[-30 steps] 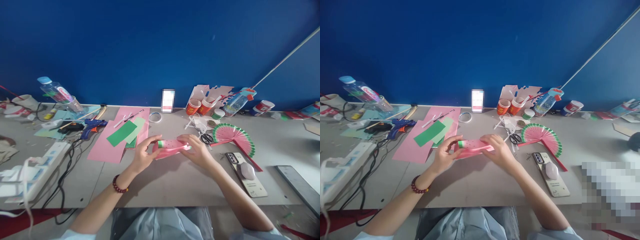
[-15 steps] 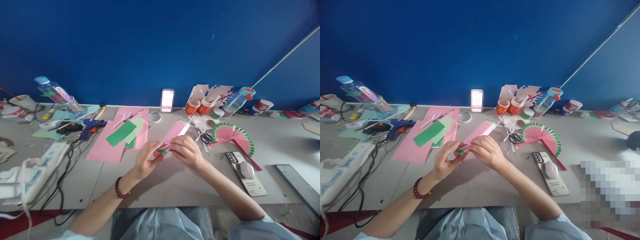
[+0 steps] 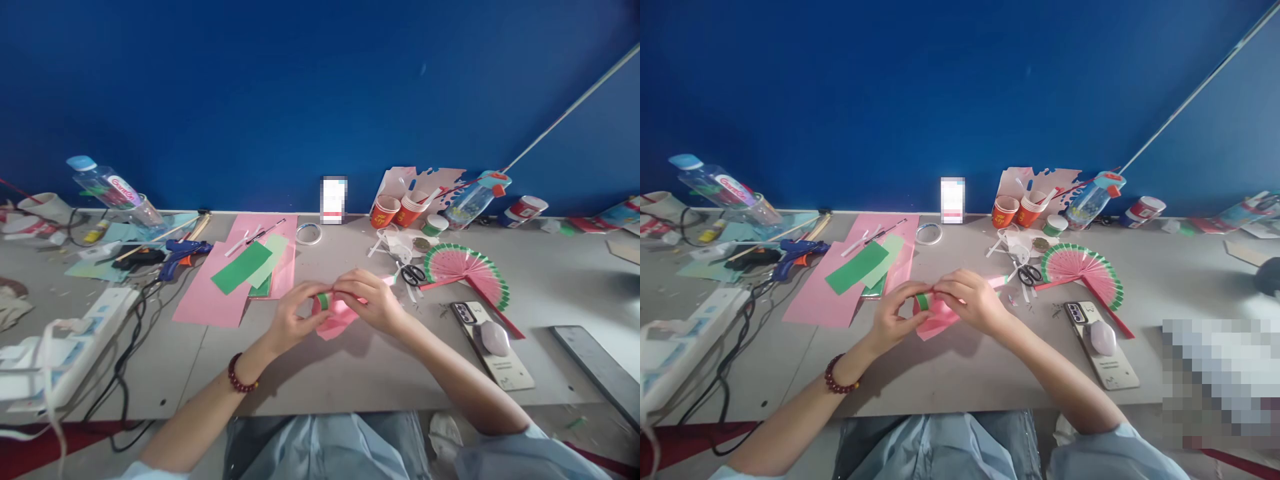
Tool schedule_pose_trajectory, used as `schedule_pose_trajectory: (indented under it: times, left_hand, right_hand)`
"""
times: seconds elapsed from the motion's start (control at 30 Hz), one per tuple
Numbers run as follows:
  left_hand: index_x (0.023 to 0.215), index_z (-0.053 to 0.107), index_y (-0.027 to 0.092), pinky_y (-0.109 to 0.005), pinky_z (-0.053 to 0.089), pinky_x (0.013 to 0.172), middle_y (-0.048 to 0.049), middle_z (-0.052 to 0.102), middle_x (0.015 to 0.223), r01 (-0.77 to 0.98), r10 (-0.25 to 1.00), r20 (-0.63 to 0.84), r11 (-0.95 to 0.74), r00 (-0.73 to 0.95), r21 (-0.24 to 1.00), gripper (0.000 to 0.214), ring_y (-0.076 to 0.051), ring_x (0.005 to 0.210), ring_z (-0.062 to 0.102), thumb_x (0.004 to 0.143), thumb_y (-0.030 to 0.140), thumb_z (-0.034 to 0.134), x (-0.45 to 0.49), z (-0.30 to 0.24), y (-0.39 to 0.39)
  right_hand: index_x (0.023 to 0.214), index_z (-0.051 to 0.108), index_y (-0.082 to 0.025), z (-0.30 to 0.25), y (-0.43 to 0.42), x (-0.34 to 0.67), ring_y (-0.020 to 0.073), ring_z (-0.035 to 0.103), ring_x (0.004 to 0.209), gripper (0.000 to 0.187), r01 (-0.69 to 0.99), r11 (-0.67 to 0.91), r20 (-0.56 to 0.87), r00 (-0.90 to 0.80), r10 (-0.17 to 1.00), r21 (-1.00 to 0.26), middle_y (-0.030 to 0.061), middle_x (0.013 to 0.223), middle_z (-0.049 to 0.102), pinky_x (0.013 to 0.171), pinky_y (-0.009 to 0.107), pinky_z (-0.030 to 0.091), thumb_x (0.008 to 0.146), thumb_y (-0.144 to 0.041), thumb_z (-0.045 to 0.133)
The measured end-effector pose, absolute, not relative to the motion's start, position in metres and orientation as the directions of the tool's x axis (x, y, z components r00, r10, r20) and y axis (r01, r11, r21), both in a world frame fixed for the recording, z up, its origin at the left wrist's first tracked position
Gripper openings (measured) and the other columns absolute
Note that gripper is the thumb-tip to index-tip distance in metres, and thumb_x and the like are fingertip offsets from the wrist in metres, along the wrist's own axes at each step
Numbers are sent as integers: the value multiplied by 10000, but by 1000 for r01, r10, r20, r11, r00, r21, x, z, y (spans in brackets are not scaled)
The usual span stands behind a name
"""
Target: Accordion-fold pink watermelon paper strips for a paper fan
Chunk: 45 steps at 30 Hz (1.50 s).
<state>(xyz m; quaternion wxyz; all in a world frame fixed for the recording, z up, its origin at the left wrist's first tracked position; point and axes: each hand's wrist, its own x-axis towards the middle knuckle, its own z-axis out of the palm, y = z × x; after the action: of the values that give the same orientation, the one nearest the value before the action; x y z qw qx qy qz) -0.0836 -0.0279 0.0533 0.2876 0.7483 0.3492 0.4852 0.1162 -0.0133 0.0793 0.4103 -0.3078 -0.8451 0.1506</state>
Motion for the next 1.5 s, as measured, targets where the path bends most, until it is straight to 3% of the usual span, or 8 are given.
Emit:
schedule_pose_trajectory:
  times: [0.17, 0.37, 0.8, 0.93, 1.07, 1.27, 1.4, 1.5]
  left_hand:
    - [1035, 673, 197, -277, 517, 756, -77, 679, 989, 94, 927, 285, -315, 244, 944, 297, -175, 858, 623, 766, 318, 706, -83, 50, -22]
    - [957, 710, 176, -312, 528, 789, -78, 712, 956, -43, 976, 83, -76, 203, 996, 286, -200, 864, 652, 728, 347, 727, -83, 46, -15]
    - [749, 709, 147, -265, 520, 607, -39, 698, 716, -156, 990, -104, 118, 95, 981, 281, -152, 644, 627, 633, 389, 791, -81, 43, -9]
    - [705, 700, 150, -242, 489, 574, -26, 683, 686, -136, 993, -107, 114, 56, 984, 258, -133, 609, 603, 648, 390, 776, -82, 41, -7]
    - [708, 687, 158, -244, 482, 581, -12, 663, 677, -160, 989, -132, 141, 61, 977, 250, -131, 611, 595, 640, 380, 781, -83, 42, -6]
    - [606, 603, 162, -196, 380, 484, 46, 544, 544, -185, 985, -166, 174, 55, 967, 272, -68, 495, 483, 658, 370, 770, -83, 44, -6]
    - [571, 547, 160, -188, 297, 420, 57, 477, 508, -203, 973, -217, 228, 75, 952, 325, -52, 448, 409, 655, 386, 763, -83, 43, -6]
    - [568, 526, 160, -183, 291, 421, 59, 460, 513, -236, 965, -248, 260, 81, 936, 342, -51, 451, 403, 652, 394, 762, -83, 40, -4]
  right_hand:
    - [951, 695, -217, 102, -9, 117, 160, 637, 804, 203, 430, 517, 274, -508, 816, -740, 48, 908, 707, 698, 278, 495, 907, -314, 522]
    - [927, 716, -233, 106, 5, 118, 156, 615, 731, 246, 497, 383, 59, -549, 834, -779, 21, 856, 721, 676, 274, 478, 836, -425, 592]
    - [904, 705, -230, 102, 12, 108, 128, 595, 660, 292, 544, 363, -12, -567, 824, -756, 4, 771, 707, 605, 243, 425, 889, -435, 498]
    - [947, 691, -221, 98, 13, 107, 132, 592, 679, 251, 531, 393, 13, -583, 813, -751, 1, 766, 691, 623, 239, 429, 815, -416, 605]
    - [960, 685, -219, 96, 8, 104, 140, 598, 684, 194, 603, 483, 83, -568, 819, -634, 16, 800, 701, 612, 233, 408, 811, -309, 601]
    - [873, 686, -192, 90, -5, 94, 176, 615, 645, 244, 830, 540, 112, -529, 842, -141, 71, 741, 701, 519, 256, 284, 895, -214, 445]
    - [878, 663, -162, 83, -3, 91, 183, 623, 647, 296, 822, 568, 86, -564, 821, -41, 86, 742, 693, 507, 262, 261, 935, -171, 373]
    - [1020, 648, -148, 81, -2, 92, 184, 631, 675, 295, 823, 568, 86, -563, 822, -36, 96, 792, 704, 509, 265, 274, 928, -140, 368]
